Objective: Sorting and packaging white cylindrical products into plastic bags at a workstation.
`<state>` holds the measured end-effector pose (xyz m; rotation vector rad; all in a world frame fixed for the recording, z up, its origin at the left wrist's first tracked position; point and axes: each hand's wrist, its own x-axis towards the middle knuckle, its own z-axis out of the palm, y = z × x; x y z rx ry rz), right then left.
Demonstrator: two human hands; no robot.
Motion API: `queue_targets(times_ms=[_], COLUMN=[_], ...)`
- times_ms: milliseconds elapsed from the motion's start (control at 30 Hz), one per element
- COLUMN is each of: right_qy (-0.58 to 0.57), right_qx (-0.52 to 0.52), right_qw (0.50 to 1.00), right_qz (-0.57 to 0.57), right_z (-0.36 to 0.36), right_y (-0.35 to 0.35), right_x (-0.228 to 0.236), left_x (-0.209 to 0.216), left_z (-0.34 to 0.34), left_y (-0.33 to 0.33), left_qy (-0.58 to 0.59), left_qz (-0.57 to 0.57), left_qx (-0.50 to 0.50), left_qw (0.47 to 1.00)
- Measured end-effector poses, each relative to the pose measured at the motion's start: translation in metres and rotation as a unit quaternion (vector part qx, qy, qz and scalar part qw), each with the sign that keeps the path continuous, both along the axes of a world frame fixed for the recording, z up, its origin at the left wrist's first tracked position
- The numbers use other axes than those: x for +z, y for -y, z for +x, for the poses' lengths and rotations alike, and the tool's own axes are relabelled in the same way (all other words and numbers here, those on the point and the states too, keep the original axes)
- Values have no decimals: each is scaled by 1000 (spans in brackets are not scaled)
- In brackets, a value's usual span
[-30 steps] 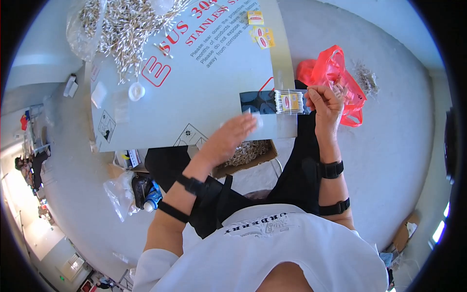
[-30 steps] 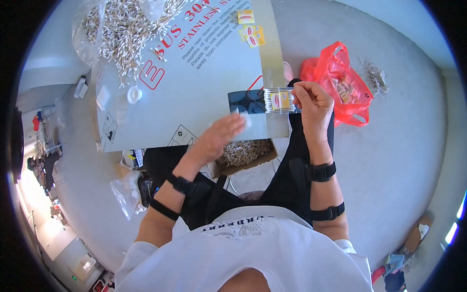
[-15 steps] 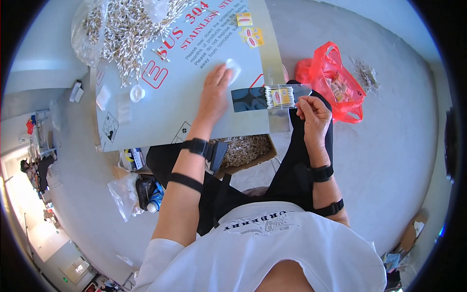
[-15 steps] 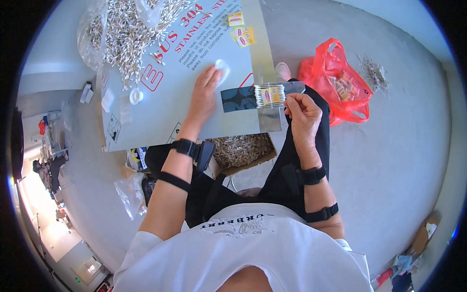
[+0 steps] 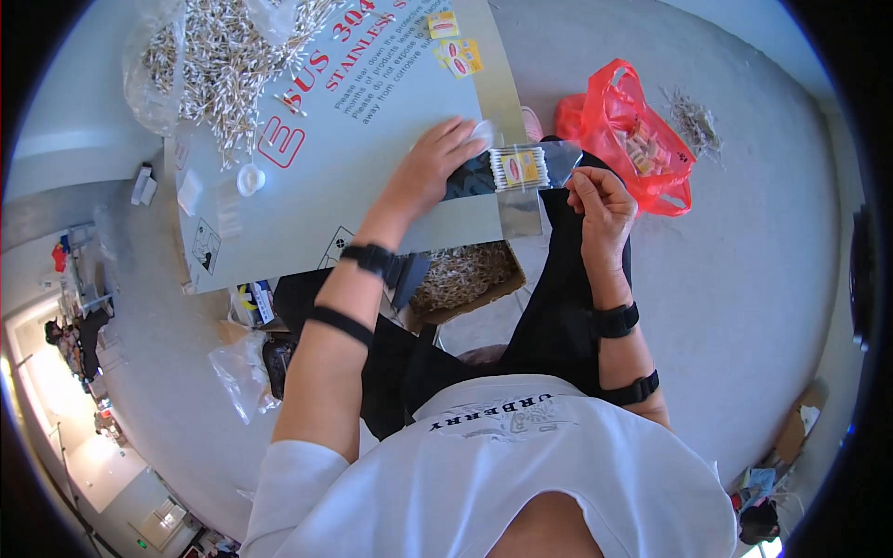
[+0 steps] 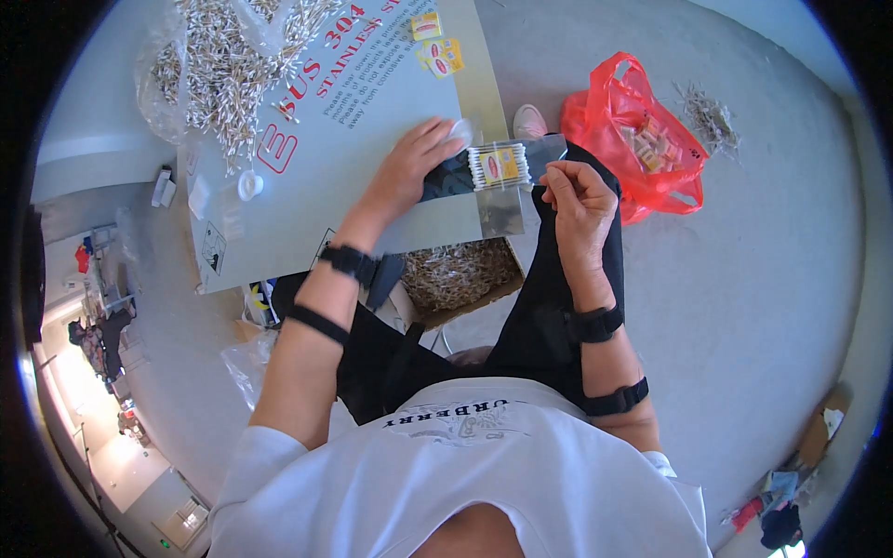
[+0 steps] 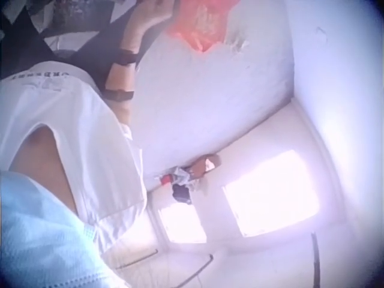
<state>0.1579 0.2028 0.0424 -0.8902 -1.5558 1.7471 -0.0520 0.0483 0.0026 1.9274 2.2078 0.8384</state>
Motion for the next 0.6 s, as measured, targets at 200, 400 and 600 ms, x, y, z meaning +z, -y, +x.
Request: queue_targets(times_ms=[200, 400, 600], right_qy=[-54, -53, -11], right_qx=[-1, 16, 45], right_qw=[998, 998, 999], right_qz=[-35, -43, 1], right_z=[-3, 0, 10], right_y=[13, 26, 27], right_x=[0, 3, 11], left_x=[-5, -5, 1], left_z=[88, 119, 115], left_y=[60, 45, 71], left_qy=[14, 27, 114], left_qz=[-7, 24, 52], left_qx=[177, 86, 13], left_qw=[984, 996, 992])
